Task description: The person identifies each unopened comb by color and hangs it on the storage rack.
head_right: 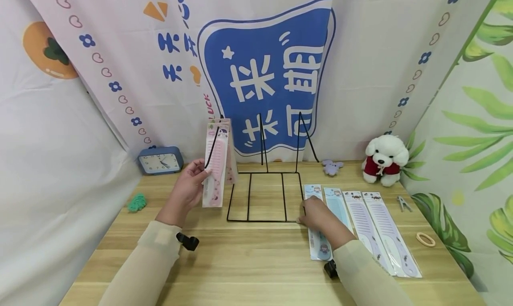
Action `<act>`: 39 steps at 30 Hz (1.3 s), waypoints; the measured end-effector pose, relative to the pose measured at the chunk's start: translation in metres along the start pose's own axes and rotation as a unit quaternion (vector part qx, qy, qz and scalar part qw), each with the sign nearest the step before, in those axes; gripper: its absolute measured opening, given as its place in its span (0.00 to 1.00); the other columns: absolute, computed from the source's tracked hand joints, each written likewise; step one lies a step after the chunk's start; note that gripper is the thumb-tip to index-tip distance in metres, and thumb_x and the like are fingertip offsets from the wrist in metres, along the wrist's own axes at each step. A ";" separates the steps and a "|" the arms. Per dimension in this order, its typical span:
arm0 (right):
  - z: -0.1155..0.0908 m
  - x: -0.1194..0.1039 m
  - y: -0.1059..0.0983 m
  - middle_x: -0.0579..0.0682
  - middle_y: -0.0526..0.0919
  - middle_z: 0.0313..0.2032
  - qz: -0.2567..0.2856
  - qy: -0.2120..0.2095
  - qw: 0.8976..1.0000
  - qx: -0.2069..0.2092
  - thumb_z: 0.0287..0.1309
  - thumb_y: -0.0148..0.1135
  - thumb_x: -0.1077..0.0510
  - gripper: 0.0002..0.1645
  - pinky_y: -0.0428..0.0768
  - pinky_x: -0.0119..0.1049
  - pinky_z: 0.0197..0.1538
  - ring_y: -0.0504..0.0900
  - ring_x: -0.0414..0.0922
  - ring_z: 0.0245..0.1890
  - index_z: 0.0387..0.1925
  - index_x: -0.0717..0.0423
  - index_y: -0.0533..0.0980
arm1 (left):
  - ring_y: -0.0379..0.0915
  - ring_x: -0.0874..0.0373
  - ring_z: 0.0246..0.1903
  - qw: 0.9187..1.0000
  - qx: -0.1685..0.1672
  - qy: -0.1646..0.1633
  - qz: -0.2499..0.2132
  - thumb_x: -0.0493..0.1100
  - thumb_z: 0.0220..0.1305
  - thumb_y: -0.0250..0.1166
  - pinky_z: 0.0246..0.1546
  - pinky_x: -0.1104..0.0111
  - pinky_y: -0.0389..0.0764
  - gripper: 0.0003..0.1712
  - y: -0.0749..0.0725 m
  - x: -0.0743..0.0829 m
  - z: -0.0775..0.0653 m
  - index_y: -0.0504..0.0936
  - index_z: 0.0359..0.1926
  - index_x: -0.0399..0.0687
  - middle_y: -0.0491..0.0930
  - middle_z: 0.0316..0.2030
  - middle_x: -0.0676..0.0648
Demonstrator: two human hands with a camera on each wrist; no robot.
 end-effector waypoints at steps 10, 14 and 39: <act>0.000 0.000 0.000 0.72 0.81 0.64 -0.004 -0.001 1.000 0.001 0.68 0.77 0.52 0.36 0.83 0.61 0.64 0.81 0.67 0.65 0.68 0.70 0.79 | 0.71 0.57 0.52 1.000 0.027 -0.007 -0.004 0.24 0.78 0.57 0.53 0.73 0.81 0.14 0.006 -0.003 0.011 0.75 0.58 0.38 0.73 0.49 0.49; -0.001 0.001 -0.001 0.71 0.82 0.62 -0.007 -0.005 1.000 0.003 0.68 0.77 0.52 0.35 0.83 0.61 0.64 0.82 0.66 0.64 0.67 0.70 0.79 | 0.70 0.60 0.48 0.999 0.039 0.001 0.012 0.27 0.78 0.59 0.47 0.75 0.77 0.09 0.008 -0.007 0.017 0.77 0.54 0.39 0.73 0.46 0.51; -0.001 -0.001 0.000 0.71 0.81 0.62 0.003 0.004 1.000 0.004 0.68 0.77 0.52 0.35 0.85 0.58 0.61 0.83 0.61 0.60 0.67 0.69 0.79 | 0.76 0.59 0.45 0.976 0.100 0.055 0.188 0.32 0.76 0.67 0.42 0.78 0.77 0.10 0.007 -0.023 0.030 0.84 0.53 0.33 0.84 0.46 0.44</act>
Point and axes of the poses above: each hand's wrist, its own z-axis towards the middle knuckle, its own y-axis out of the palm, x = y × z, the point moved 2 cm from there along z, towards the middle knuckle
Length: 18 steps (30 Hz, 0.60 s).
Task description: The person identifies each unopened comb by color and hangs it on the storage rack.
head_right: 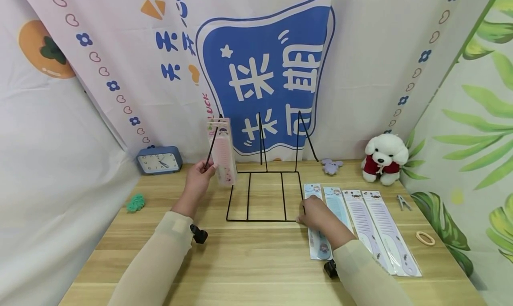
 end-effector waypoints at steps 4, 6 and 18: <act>0.001 0.000 0.000 0.72 0.81 0.63 0.002 0.003 1.000 -0.001 0.68 0.77 0.52 0.36 0.85 0.58 0.61 0.83 0.61 0.60 0.68 0.69 0.79 | 0.75 0.56 0.48 1.000 -0.004 -0.011 0.010 0.33 0.77 0.66 0.46 0.76 0.77 0.11 -0.002 -0.001 -0.001 0.84 0.56 0.34 0.84 0.49 0.42; 0.001 0.000 0.000 0.72 0.80 0.63 0.002 0.003 1.000 -0.001 0.68 0.77 0.52 0.36 0.84 0.58 0.62 0.83 0.62 0.62 0.68 0.70 0.79 | 0.75 0.55 0.50 1.000 -0.006 -0.015 0.013 0.35 0.78 0.66 0.47 0.74 0.77 0.11 -0.002 -0.001 -0.002 0.85 0.56 0.35 0.84 0.51 0.41; -0.001 -0.003 -0.002 0.71 0.81 0.64 -0.006 0.008 1.000 -0.007 0.69 0.77 0.52 0.36 0.82 0.61 0.66 0.80 0.66 0.66 0.69 0.70 0.78 | 0.77 0.45 0.56 0.994 -0.014 0.001 0.105 0.42 0.79 0.67 0.61 0.56 0.80 0.14 -0.012 -0.009 -0.012 0.84 0.56 0.35 0.84 0.55 0.36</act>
Point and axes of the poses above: each hand's wrist, its own z-axis towards the middle knuckle, its own y-axis out of the palm, x = y × z, the point moved 2 cm from there along z, towards the middle knuckle
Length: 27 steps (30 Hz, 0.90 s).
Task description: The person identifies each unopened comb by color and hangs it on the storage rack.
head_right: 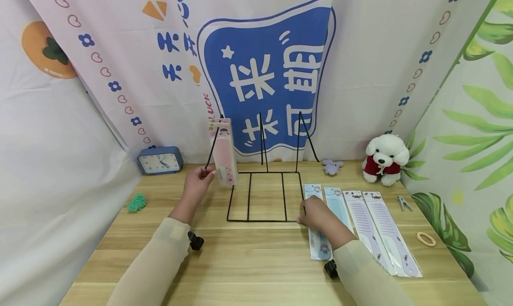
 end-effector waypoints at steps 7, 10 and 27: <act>0.001 0.001 0.000 0.71 0.81 0.64 -0.003 0.000 1.000 0.002 0.69 0.77 0.52 0.36 0.83 0.60 0.65 0.81 0.65 0.66 0.69 0.69 0.78 | 0.81 0.43 0.58 0.988 -0.101 0.019 0.118 0.47 0.80 0.67 0.63 0.50 0.83 0.18 -0.004 -0.018 -0.015 0.86 0.60 0.39 0.87 0.57 0.38; 0.001 0.002 0.001 0.71 0.81 0.64 -0.005 -0.003 1.000 0.003 0.68 0.77 0.51 0.36 0.83 0.60 0.65 0.81 0.65 0.65 0.69 0.69 0.79 | 0.81 0.42 0.63 0.969 -0.179 0.036 0.167 0.47 0.80 0.68 0.66 0.47 0.83 0.21 -0.002 -0.022 -0.024 0.85 0.66 0.42 0.86 0.62 0.40; 0.001 0.001 0.001 0.72 0.81 0.65 0.003 -0.003 1.000 0.001 0.69 0.77 0.52 0.36 0.82 0.61 0.67 0.79 0.67 0.67 0.69 0.70 0.78 | 0.66 0.39 0.79 0.914 -0.279 0.072 0.287 0.51 0.67 0.80 0.80 0.45 0.68 0.39 0.018 -0.033 -0.043 0.79 0.76 0.51 0.74 0.77 0.41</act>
Point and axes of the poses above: each hand's wrist, its own z-axis towards the middle knuckle, its own y-axis out of the palm, x = y × z, the point moved 2 cm from there along z, towards the middle knuckle
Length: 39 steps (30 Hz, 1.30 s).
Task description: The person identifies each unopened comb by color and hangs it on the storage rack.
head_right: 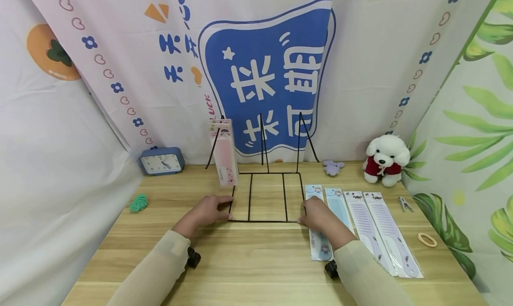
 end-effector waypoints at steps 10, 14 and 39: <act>0.003 0.000 -0.001 0.72 0.80 0.65 -0.004 -0.003 1.000 -0.001 0.69 0.77 0.52 0.37 0.81 0.61 0.68 0.79 0.67 0.68 0.69 0.71 0.77 | 0.67 0.40 0.79 1.000 0.003 0.012 0.004 0.50 0.66 0.81 0.80 0.47 0.69 0.41 0.001 -0.002 0.001 0.79 0.76 0.48 0.74 0.77 0.41; 0.002 0.000 0.000 0.73 0.80 0.65 -0.003 -0.003 1.000 -0.002 0.69 0.77 0.52 0.37 0.82 0.61 0.67 0.79 0.67 0.67 0.69 0.71 0.77 | 0.68 0.40 0.78 1.000 0.001 0.016 0.009 0.50 0.65 0.82 0.80 0.46 0.69 0.41 0.002 -0.002 0.002 0.79 0.76 0.47 0.75 0.77 0.41; -0.001 -0.001 -0.001 0.72 0.81 0.61 -0.005 -0.005 1.000 0.015 0.67 0.78 0.52 0.36 0.84 0.60 0.63 0.83 0.64 0.61 0.66 0.71 0.79 | 0.64 0.44 0.81 0.999 -0.022 0.010 0.029 0.50 0.68 0.79 0.81 0.50 0.68 0.41 0.001 0.003 0.000 0.76 0.78 0.46 0.72 0.79 0.44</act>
Point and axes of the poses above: each hand's wrist, its own z-axis towards the middle knuckle, its own y-axis out of the palm, x = y × z, the point moved 2 cm from there along z, towards the middle knuckle
